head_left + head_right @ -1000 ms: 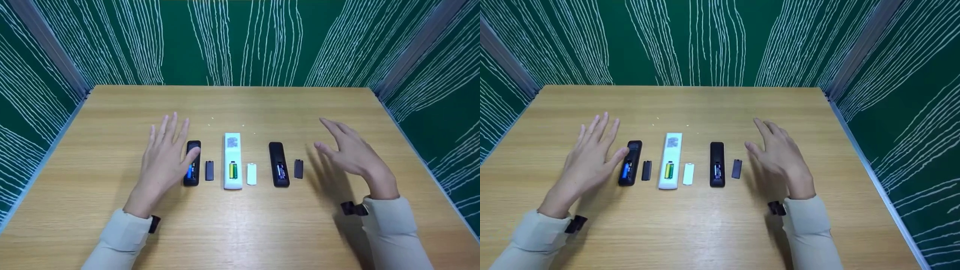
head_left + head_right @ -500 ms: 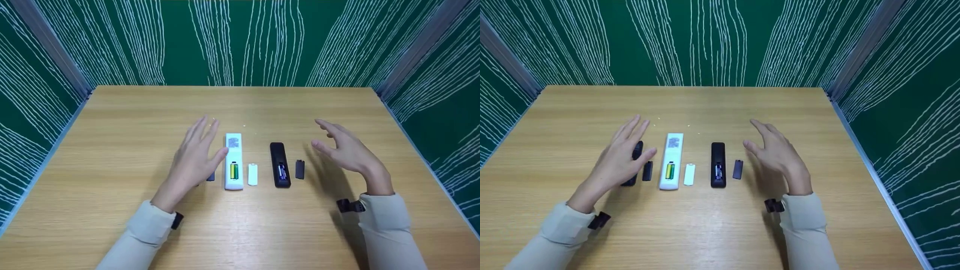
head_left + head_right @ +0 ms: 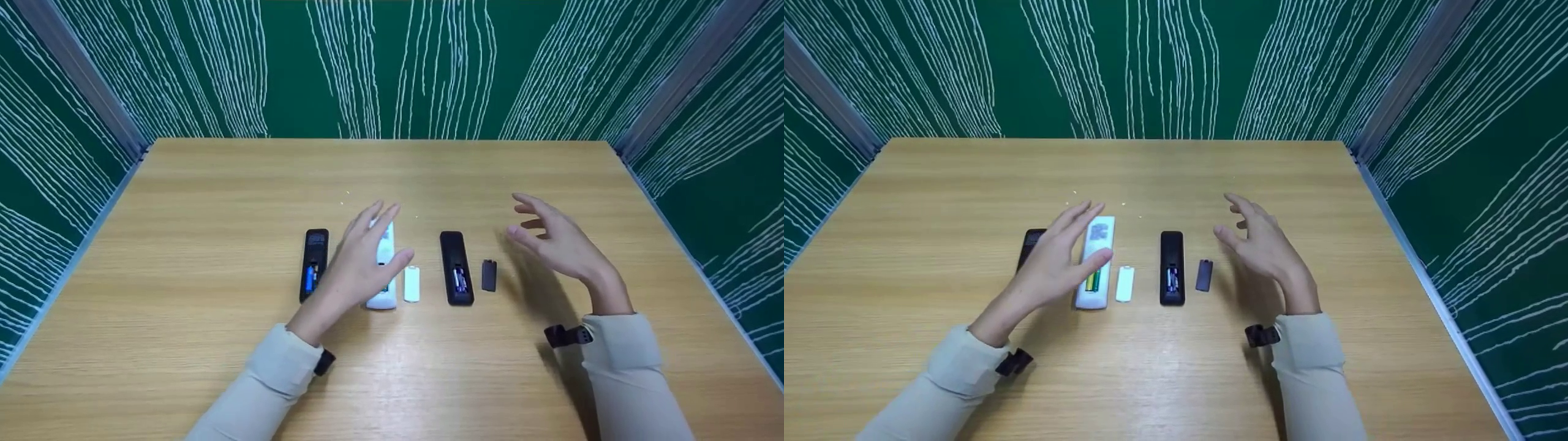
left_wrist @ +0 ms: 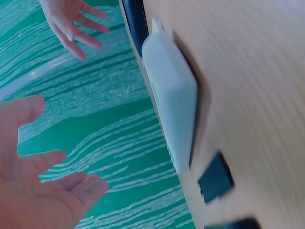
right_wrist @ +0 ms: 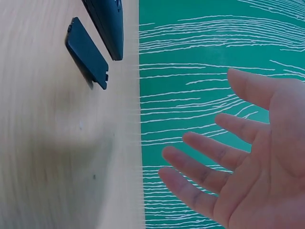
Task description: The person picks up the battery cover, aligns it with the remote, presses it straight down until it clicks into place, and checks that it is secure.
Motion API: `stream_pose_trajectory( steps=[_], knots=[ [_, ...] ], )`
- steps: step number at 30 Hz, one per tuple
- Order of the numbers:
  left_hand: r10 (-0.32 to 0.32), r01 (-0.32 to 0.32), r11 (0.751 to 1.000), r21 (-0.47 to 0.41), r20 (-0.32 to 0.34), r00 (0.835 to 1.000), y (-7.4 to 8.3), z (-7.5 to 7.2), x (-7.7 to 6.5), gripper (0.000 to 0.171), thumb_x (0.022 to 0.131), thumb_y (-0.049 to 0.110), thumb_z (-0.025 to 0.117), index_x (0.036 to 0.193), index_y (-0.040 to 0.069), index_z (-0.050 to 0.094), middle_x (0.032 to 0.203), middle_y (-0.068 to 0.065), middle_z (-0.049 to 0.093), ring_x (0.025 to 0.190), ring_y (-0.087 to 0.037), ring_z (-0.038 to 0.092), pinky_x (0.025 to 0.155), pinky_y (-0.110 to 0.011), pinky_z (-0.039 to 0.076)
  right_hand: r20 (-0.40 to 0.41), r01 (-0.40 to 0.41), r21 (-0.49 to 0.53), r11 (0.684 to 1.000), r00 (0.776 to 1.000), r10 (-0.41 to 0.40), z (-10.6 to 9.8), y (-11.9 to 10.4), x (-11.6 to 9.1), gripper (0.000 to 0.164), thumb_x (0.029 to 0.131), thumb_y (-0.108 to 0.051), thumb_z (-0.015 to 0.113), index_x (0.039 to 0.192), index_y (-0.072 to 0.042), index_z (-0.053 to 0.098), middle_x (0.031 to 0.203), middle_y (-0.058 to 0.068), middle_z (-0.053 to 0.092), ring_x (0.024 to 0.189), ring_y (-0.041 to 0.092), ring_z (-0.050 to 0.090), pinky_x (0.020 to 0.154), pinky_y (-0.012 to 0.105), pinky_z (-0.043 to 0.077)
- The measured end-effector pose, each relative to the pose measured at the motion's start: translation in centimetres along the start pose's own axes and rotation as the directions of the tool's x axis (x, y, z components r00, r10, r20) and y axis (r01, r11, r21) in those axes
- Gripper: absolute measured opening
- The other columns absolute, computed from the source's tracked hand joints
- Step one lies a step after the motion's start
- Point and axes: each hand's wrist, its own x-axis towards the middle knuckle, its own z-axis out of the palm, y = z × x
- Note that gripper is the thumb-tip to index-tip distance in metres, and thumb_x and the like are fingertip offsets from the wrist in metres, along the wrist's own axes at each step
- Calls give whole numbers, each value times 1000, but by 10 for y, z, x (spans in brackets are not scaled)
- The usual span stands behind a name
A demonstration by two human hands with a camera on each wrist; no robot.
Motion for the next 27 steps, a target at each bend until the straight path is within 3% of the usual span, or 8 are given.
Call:
stream_pose_trajectory(
  steps=[5, 12, 19, 27],
  knots=[
    [33, -31, 996, -88, 19, 999, 7, 13, 3, 75, 102, 43, 68, 167, 24, 35, 174, -6, 26, 158, -33, 30, 119, -60, 38, 13, -8, 13, 1000, 1000, 8, 4, 2, 3, 81, 105, -54, 60, 171, -22, 23, 166, 23, 37, 144, 50, 46, 111, 72, 41],
    [19, -11, 987, -158, 49, 999, 13, 30, 7, 75, 100, 36, 72, 166, 20, 39, 168, -9, 36, 152, -32, 41, 120, -53, 40, 19, -30, 27, 999, 999, 29, 8, 3, 4, 77, 106, -52, 58, 169, -19, 28, 165, 21, 40, 144, 48, 46, 111, 69, 42],
    [19, 2, 970, -244, 85, 996, 18, 42, 9, 74, 100, 33, 73, 164, 19, 41, 162, -9, 41, 135, -31, 57, 107, -43, 53, 25, -33, 24, 999, 999, 33, 10, 5, 4, 76, 106, -53, 59, 167, -17, 32, 161, 21, 44, 142, 47, 48, 111, 68, 43],
    [-9, 39, 964, -262, 111, 994, 25, 59, 14, 73, 97, 32, 76, 162, 19, 45, 150, -12, 52, 127, -29, 60, 97, -40, 56, 46, -57, 13, 998, 997, 56, 11, 6, 5, 75, 104, -55, 60, 164, -16, 35, 159, 21, 45, 140, 46, 48, 111, 66, 44]
  ],
)
